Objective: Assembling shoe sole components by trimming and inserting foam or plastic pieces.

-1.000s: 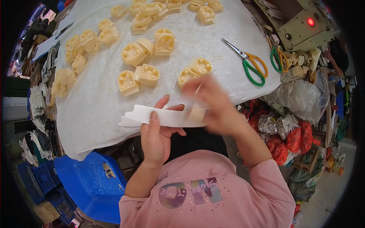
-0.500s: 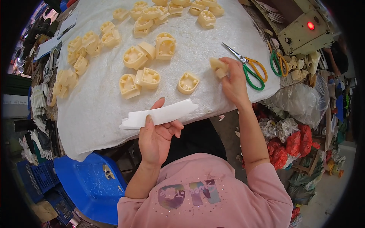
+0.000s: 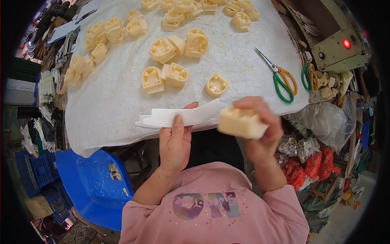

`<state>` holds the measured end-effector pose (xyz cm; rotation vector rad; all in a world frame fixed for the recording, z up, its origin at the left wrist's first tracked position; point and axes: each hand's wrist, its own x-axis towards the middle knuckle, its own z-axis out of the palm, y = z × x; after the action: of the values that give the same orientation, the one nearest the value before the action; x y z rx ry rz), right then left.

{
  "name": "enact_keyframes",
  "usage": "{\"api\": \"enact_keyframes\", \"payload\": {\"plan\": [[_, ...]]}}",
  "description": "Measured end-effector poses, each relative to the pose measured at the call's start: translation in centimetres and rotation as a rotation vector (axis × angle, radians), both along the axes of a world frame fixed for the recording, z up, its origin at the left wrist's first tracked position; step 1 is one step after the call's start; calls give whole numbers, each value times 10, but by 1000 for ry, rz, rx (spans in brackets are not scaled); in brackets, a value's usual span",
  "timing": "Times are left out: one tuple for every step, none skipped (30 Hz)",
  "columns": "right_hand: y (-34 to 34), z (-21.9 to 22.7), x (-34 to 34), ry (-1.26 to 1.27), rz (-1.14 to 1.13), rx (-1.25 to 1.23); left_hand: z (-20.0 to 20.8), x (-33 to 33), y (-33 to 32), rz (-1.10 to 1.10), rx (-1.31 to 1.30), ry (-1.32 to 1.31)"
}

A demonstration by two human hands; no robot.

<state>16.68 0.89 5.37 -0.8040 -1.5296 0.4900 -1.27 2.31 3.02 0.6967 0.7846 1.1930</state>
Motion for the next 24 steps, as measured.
{"api": "enact_keyframes", "payload": {"plan": [[-2,-4,-9,-8,-9,-4,1,1,-1,-50,7,-66],[-4,-4,-18,-47,-31,-33,2,2,-2,-99,14,-133],[-6,-3,-28,-81,-67,-35,6,1,-3,-96,15,-132],[-3,-9,-31,-92,-62,28,13,1,-3,-131,29,-140],[-1,-16,-33,-103,-56,91,17,0,-4,-166,44,-147],[0,-17,-37,-103,-51,93,18,0,-5,-161,46,-147],[1,-19,-40,-83,-60,129,19,-1,-5,-161,42,-142],[1,-19,-42,-63,-70,165,19,-1,-5,-160,38,-136],[1,-20,-42,-65,-68,167,20,-2,-6,-159,40,-137],[1,-20,-42,-77,-71,158,20,-2,-6,-160,41,-134],[1,-20,-42,-90,-75,150,20,-2,-6,-162,43,-132],[1,-20,-42,-91,-75,150,21,-2,-7,-162,43,-133],[1,-20,-42,-93,-74,150,21,-2,-7,-163,58,-132],[0,-20,-42,-94,-74,150,22,-2,-7,-165,73,-132],[1,-20,-42,-96,-76,150,22,-2,-7,-168,73,-134],[1,-18,-43,-88,-70,147,23,-2,-7,-166,73,-132],[1,-18,-43,-79,-64,144,23,-2,-7,-165,72,-130],[1,-18,-43,-80,-65,144,23,-2,-7,-167,72,-131],[1,-18,-43,-81,-61,143,22,-2,-7,-163,90,-134],[1,-18,-42,-81,-56,141,22,-2,-8,-159,107,-136],[1,-18,-42,-81,-58,141,22,-2,-8,-160,107,-135],[2,-17,-42,-76,-63,147,22,-2,-8,-160,113,-122],[2,-17,-43,-72,-68,153,23,-1,-8,-160,120,-108],[2,-17,-42,-71,-69,152,22,-1,-8,-160,120,-107]]}}
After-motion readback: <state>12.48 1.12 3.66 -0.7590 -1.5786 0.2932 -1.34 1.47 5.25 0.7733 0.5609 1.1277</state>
